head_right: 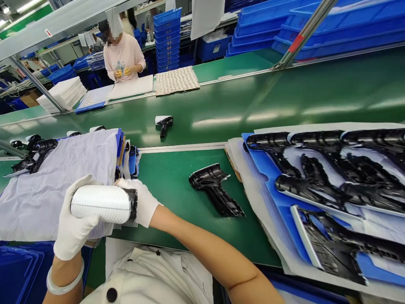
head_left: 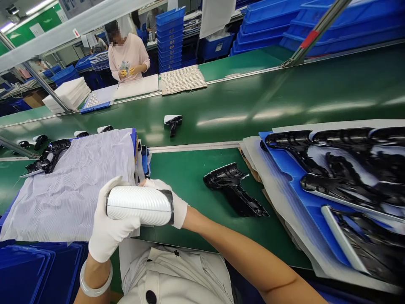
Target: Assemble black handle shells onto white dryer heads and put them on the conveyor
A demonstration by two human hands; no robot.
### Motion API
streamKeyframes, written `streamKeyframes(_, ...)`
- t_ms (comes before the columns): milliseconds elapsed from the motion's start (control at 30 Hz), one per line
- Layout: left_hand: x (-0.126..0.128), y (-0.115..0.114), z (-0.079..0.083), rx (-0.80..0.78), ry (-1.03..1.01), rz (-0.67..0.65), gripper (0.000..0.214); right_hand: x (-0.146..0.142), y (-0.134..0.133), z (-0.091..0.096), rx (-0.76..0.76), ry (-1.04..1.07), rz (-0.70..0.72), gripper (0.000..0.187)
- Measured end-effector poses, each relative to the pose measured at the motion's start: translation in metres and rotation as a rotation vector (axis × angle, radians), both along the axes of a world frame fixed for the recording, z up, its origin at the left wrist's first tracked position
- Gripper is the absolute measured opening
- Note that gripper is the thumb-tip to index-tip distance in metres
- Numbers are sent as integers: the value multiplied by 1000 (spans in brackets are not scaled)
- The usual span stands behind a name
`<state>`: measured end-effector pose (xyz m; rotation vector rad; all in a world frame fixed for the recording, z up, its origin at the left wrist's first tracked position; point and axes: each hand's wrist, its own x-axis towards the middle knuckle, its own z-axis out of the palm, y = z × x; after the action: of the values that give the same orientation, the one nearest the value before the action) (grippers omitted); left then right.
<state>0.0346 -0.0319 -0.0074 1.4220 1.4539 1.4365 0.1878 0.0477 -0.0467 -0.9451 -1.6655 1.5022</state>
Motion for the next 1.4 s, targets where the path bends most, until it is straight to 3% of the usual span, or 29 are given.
streamKeyframes(233, 0, -1, 2, -7, 37, -6, 88, 0, 13, 2, 622, -417, -47, 18)
streamKeyframes(433, 7, -1, 2, 0, 227, 121, 105, -1, 17, -8, 921, -504, -248, 22)
streamKeyframes(567, 18, -4, -3, 135, 494, 210, 131, 0, 15, -12, 945, -459, -434, 23)
streamKeyframes(633, 23, -5, -3, 133, 551, 231, 131, -1, 16, -12, 903, -450, -488, 23)
streamKeyframes(767, 23, -4, 2, 45, 456, 253, 99, -2, 19, -13, 885, -420, -490, 23)
streamKeyframes(867, 14, -1, 3, 79, 380, 236, 85, -1, 20, -19, 896, -385, -471, 23)
streamKeyframes(1100, 5, 1, -3, 102, 292, 138, 91, -3, 21, -27, 927, -363, -528, 23)
streamKeyframes(1267, 4, -1, -6, 87, 239, 67, 101, -1, 25, -13, 959, -342, -603, 19)
streamKeyframes(1400, 1, -1, -7, 86, 195, 49, 105, 4, 22, 0, 1128, -335, -644, 25)
